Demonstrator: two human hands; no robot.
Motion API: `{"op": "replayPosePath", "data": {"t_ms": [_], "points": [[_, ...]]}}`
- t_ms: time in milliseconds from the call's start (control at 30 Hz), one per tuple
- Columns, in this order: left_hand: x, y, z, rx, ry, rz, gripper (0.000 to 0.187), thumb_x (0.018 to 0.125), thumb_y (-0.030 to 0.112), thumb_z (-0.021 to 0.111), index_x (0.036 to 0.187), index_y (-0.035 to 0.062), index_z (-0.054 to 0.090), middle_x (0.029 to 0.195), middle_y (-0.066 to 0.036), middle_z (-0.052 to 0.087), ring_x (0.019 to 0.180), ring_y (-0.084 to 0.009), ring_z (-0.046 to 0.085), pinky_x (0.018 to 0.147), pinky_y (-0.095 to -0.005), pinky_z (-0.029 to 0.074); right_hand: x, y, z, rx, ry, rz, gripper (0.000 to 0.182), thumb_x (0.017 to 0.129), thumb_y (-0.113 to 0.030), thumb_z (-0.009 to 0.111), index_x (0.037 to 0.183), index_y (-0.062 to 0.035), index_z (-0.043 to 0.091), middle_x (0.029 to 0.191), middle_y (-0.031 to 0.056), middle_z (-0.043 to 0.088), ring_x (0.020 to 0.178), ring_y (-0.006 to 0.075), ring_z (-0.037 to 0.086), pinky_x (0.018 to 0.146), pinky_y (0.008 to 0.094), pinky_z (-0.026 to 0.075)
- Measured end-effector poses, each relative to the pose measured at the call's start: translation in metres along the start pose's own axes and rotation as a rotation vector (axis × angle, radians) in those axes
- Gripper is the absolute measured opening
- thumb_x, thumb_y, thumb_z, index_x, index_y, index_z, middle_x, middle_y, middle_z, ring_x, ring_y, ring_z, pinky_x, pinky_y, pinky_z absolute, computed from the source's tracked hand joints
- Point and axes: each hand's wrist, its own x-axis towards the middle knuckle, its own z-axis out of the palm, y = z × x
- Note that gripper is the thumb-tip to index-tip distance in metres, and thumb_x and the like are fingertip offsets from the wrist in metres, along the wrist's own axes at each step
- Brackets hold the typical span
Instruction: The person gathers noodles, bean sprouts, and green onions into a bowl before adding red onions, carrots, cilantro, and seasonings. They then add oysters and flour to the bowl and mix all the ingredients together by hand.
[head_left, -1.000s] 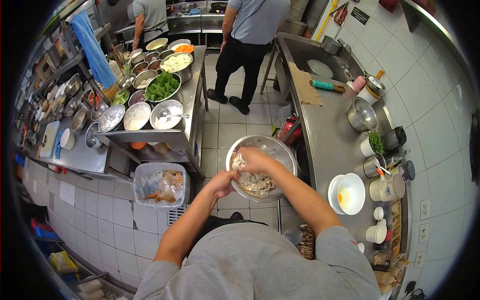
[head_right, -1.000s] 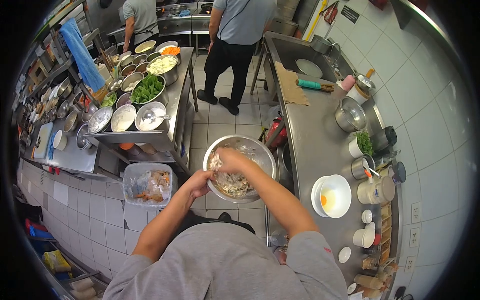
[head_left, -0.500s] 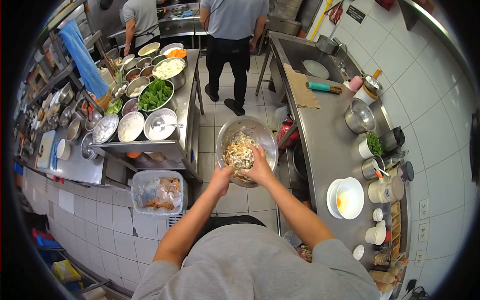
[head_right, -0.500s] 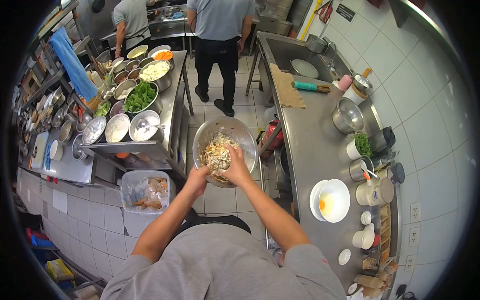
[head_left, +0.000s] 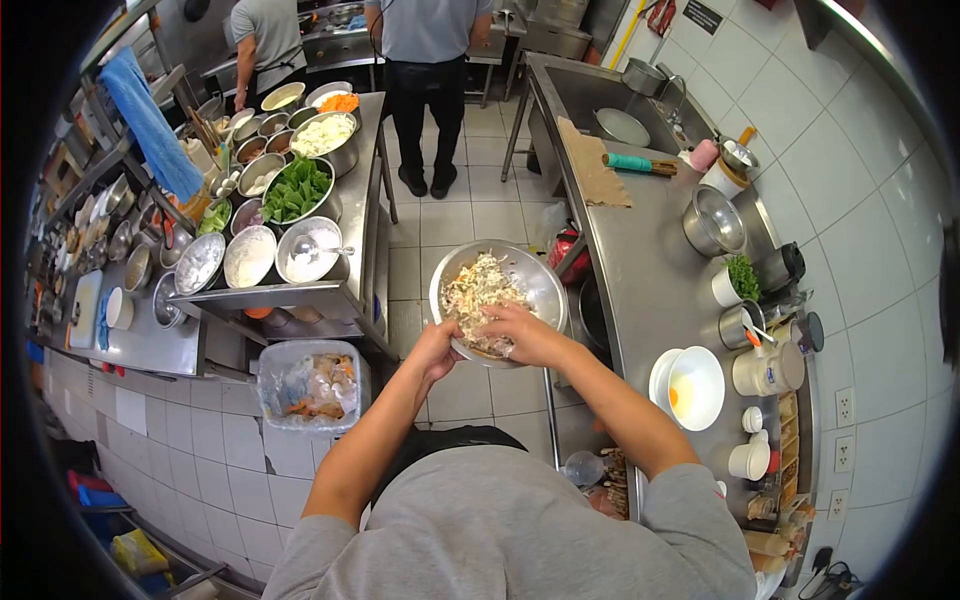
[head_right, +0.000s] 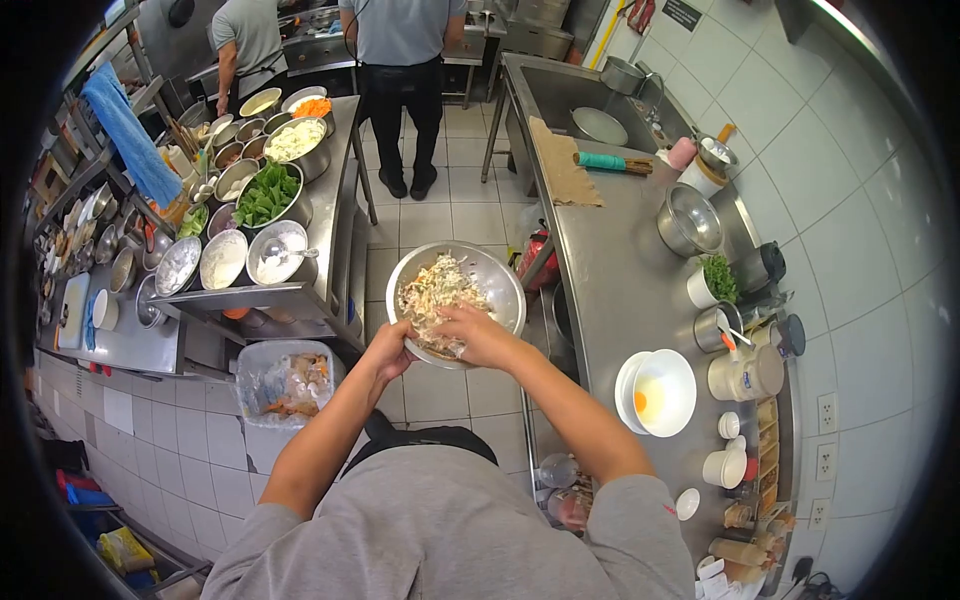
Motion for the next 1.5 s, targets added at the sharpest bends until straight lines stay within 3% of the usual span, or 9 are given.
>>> {"op": "replayPosePath", "data": {"t_ms": [67, 233, 567, 667, 833, 1100, 1267, 1367, 1500], "points": [[-0.003, -0.004, -0.005, 0.000, 0.001, -0.016, 0.045, 0.077, 0.001, 0.048, 0.120, -0.0129, 0.044, 0.109, -0.022, 0.059, 0.090, -0.0352, 0.066, 0.078, -0.0496, 0.058, 0.002, 0.012, -0.011, 0.467, 0.048, 0.151, 0.051, 0.071, -0.004, 0.074, 0.120, -0.0143, 0.064, 0.141, 0.0150, 0.045, 0.132, 0.0336, 0.043, 0.107, 0.0394, 0.038], [-0.026, -0.003, 0.008, 0.019, -0.024, -0.097, 0.046, 0.076, 0.000, 0.050, 0.120, -0.0126, 0.046, 0.111, -0.021, 0.061, 0.092, -0.0323, 0.067, 0.080, -0.0471, 0.058, 0.031, 0.051, -0.027, 0.382, 0.078, 0.608, 0.074, 0.070, -0.045, 0.079, 0.120, 0.0048, 0.057, 0.115, 0.0241, 0.062, 0.109, 0.0359, 0.060, 0.095, 0.0406, 0.047], [-0.025, 0.032, -0.017, 0.121, -0.007, -0.172, 0.030, 0.072, -0.004, 0.052, 0.101, -0.0089, 0.058, 0.086, -0.012, 0.062, 0.077, -0.0247, 0.065, 0.073, -0.0411, 0.056, 0.042, 0.024, -0.006, 0.194, -0.407, 0.047, 0.061, 0.071, -0.051, 0.077, 0.109, -0.0041, 0.066, 0.111, 0.0188, 0.064, 0.109, 0.0363, 0.057, 0.095, 0.0426, 0.044], [-0.033, 0.041, -0.002, 0.052, 0.056, -0.008, 0.038, 0.072, -0.002, 0.050, 0.109, -0.0117, 0.052, 0.096, -0.016, 0.063, 0.075, -0.0304, 0.067, 0.074, -0.0443, 0.058, 0.034, 0.038, -0.017, 0.228, -0.233, 0.230, 0.088, 0.070, -0.051, 0.077, 0.137, -0.0035, 0.047, 0.136, 0.0229, 0.047, 0.125, 0.0381, 0.047, 0.105, 0.0405, 0.039], [-0.006, 0.004, 0.001, 0.162, 0.173, 0.294, 0.058, 0.073, 0.001, 0.050, 0.130, 0.0031, 0.041, 0.108, -0.013, 0.057, 0.092, -0.0253, 0.059, 0.067, -0.0397, 0.055, 0.035, 0.021, 0.012, 0.374, -0.075, 0.506, 0.107, 0.064, -0.024, 0.086, 0.148, -0.0029, 0.025, 0.138, 0.0247, 0.045, 0.128, 0.0368, 0.045, 0.108, 0.0396, 0.038], [-0.011, -0.001, 0.026, 0.226, 0.129, 0.200, 0.060, 0.078, 0.005, 0.051, 0.135, 0.0046, 0.034, 0.107, -0.011, 0.057, 0.085, -0.0229, 0.061, 0.067, -0.0402, 0.055, 0.056, -0.011, 0.030, 1.122, 0.335, 0.825, 0.089, 0.074, 0.001, 0.075, 0.147, -0.0074, 0.025, 0.132, 0.0150, 0.052, 0.119, 0.0253, 0.053, 0.098, 0.0354, 0.046], [-0.013, 0.004, 0.027, 0.287, 0.069, 0.078, 0.029, 0.074, 0.003, 0.052, 0.103, -0.0010, 0.056, 0.087, -0.008, 0.059, 0.072, -0.0227, 0.060, 0.064, -0.0409, 0.054, 0.051, 0.004, 0.018, 1.479, 0.502, 0.594, 0.088, 0.069, -0.001, 0.079, 0.143, -0.0034, 0.030, 0.132, 0.0166, 0.050, 0.121, 0.0267, 0.052, 0.100, 0.0358, 0.045], [-0.019, 0.016, 0.025, 0.196, 0.036, 0.025, 0.028, 0.074, 0.002, 0.051, 0.101, -0.0035, 0.055, 0.089, -0.012, 0.060, 0.072, -0.0250, 0.061, 0.067, -0.0435, 0.056, 0.040, 0.008, -0.014, 0.395, 0.474, 0.450, 0.079, 0.068, -0.002, 0.076, 0.139, -0.0081, 0.041, 0.134, 0.0198, 0.047, 0.127, 0.0334, 0.047, 0.107, 0.0394, 0.039], [-0.020, 0.035, 0.026, 0.073, 0.023, 0.016, 0.037, 0.074, 0.000, 0.050, 0.110, -0.0099, 0.050, 0.096, -0.019, 0.061, 0.081, -0.0314, 0.065, 0.075, -0.0489, 0.057, 0.026, -0.005, -0.029, 0.035, 0.184, 0.177, 0.072, 0.067, 0.000, 0.071, 0.134, -0.0165, 0.051, 0.140, 0.0225, 0.040, 0.128, 0.0436, 0.040, 0.110, 0.0435, 0.036]]}}
